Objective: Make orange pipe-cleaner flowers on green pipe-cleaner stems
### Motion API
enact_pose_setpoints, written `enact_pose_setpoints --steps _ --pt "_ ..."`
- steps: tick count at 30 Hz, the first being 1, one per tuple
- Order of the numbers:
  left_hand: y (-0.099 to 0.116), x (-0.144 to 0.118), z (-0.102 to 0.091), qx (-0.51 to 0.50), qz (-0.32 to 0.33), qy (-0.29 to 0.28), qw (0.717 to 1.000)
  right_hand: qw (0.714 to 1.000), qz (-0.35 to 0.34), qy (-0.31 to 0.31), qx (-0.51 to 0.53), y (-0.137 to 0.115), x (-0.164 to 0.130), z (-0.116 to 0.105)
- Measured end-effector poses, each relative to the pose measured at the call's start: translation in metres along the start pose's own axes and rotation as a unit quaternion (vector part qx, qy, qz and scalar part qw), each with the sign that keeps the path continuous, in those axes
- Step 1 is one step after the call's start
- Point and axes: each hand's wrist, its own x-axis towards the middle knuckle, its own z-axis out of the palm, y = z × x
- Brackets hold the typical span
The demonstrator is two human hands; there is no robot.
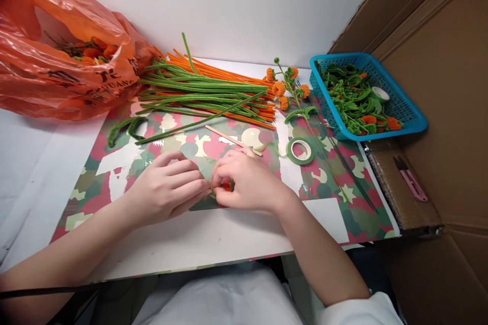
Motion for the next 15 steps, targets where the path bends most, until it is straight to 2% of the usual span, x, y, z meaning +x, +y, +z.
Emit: enact_pose_setpoints --steps 10,13,15 --pt "-0.001 0.000 -0.005 -0.140 -0.114 -0.061 0.982 0.984 -0.085 0.065 -0.143 0.000 0.003 0.016" --pt "-0.002 0.000 -0.009 -0.197 -0.170 -0.022 0.965 0.985 -0.088 0.086 -0.122 0.000 0.003 0.013" --pt "-0.002 -0.001 -0.009 -0.280 -0.240 0.025 0.929 0.986 -0.085 0.123 -0.069 0.000 0.002 0.010"
